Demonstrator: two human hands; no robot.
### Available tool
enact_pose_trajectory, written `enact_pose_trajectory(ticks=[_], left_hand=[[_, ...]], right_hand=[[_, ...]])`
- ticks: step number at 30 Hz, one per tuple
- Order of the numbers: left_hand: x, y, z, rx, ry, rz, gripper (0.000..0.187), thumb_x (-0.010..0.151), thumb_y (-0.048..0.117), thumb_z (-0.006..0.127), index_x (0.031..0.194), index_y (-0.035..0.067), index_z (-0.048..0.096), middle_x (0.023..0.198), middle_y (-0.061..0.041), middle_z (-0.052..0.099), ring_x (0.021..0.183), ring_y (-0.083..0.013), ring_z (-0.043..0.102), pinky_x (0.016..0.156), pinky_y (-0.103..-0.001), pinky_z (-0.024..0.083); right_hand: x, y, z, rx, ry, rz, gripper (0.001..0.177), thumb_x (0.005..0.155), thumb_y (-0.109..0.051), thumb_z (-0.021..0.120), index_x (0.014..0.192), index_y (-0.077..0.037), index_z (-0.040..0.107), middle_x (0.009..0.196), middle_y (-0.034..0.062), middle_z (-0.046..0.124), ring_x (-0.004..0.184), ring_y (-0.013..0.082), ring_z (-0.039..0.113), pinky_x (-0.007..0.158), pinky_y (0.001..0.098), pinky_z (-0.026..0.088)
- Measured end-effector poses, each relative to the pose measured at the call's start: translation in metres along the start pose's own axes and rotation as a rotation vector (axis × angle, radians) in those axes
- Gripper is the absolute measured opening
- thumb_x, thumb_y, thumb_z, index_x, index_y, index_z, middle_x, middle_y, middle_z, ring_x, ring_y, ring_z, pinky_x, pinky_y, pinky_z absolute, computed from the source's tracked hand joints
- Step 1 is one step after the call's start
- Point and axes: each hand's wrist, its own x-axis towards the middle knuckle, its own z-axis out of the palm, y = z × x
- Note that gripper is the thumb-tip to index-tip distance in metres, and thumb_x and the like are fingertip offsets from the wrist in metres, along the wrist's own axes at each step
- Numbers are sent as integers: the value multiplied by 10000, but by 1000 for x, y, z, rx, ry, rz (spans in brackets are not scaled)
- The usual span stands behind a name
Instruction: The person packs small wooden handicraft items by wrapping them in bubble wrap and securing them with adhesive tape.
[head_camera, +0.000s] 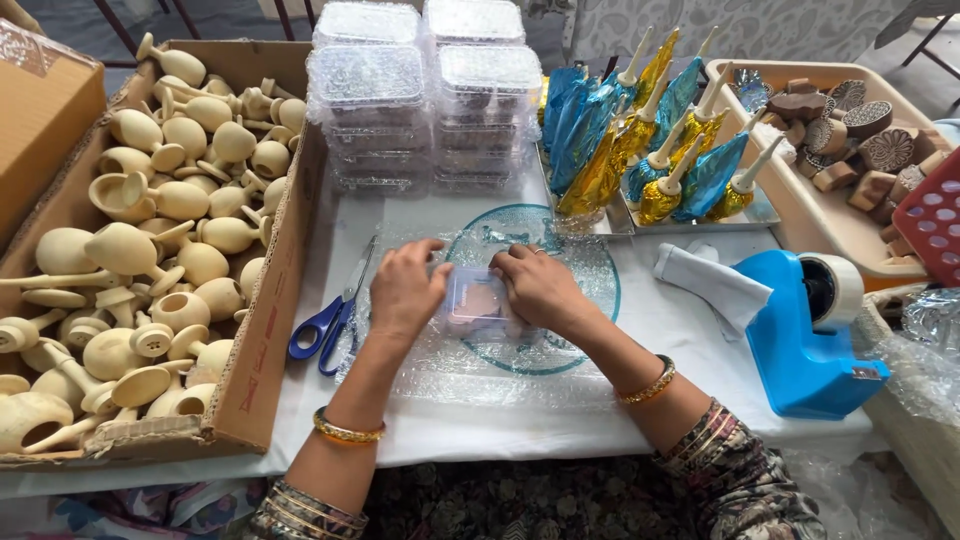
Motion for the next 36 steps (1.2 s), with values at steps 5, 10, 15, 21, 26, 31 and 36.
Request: enact_pose_trajectory(ticks=[5, 10, 15, 21, 26, 31, 36], left_hand=[[11, 22, -15, -45, 164, 270, 237, 918, 163, 682, 1146, 135, 744, 1106, -34, 747, 1092, -240, 635, 974, -365, 505], [74, 6, 26, 79, 135, 368, 225, 960, 179, 662, 1165, 170, 753, 1178, -52, 731, 1210, -292, 580, 1099, -507, 356], [83, 2, 36, 254, -37, 159, 339, 880, 374, 764, 1143, 161, 747, 1170, -95, 705, 1240, -314, 518, 1124, -717, 77], [65, 10, 4, -21, -221, 104, 153, 781, 284, 833, 879, 172, 796, 990, -39, 769, 1031, -191, 683, 1211, -576, 192], [60, 13, -2, -345, -159, 205, 118, 810, 163, 820, 871, 91, 749, 870, -17, 770, 853, -123, 737, 872, -346, 572], [56, 19, -8, -349, -195, 163, 108, 845, 159, 794, 867, 77, 726, 812, -7, 770, 795, -120, 721, 762, -320, 572], [60, 14, -5, -393, -193, 205, 131, 848, 154, 802, 853, 63, 707, 790, -3, 740, 799, -127, 692, 772, -330, 574]], right_hand=[[1, 6, 11, 27, 50, -10, 310, 1012, -301, 492, 1122, -102, 703, 1090, 116, 680, 1080, 354, 607, 928, 481, 493], [0, 8, 0, 84, 200, -72, 190, 954, -258, 644, 1023, -115, 748, 1036, 79, 726, 1029, 313, 645, 920, 432, 511], [3, 16, -4, 151, 381, -55, 129, 890, -218, 769, 987, -133, 766, 1061, 37, 742, 1046, 262, 652, 927, 374, 525], [7, 12, -4, 45, 580, -222, 393, 892, -226, 745, 1230, -29, 717, 1313, 121, 668, 1258, 324, 535, 1046, 462, 336], [4, 14, -6, 4, 460, -135, 169, 877, -255, 786, 1019, -162, 782, 939, -6, 704, 1084, 203, 573, 1000, 442, 237], [5, 21, -6, 78, 544, -134, 62, 900, -220, 785, 883, -165, 763, 847, -61, 695, 936, 167, 563, 945, 405, 270], [3, 19, -12, 166, 586, -94, 78, 889, -188, 784, 838, -147, 742, 843, -58, 704, 906, 171, 571, 959, 397, 288]])
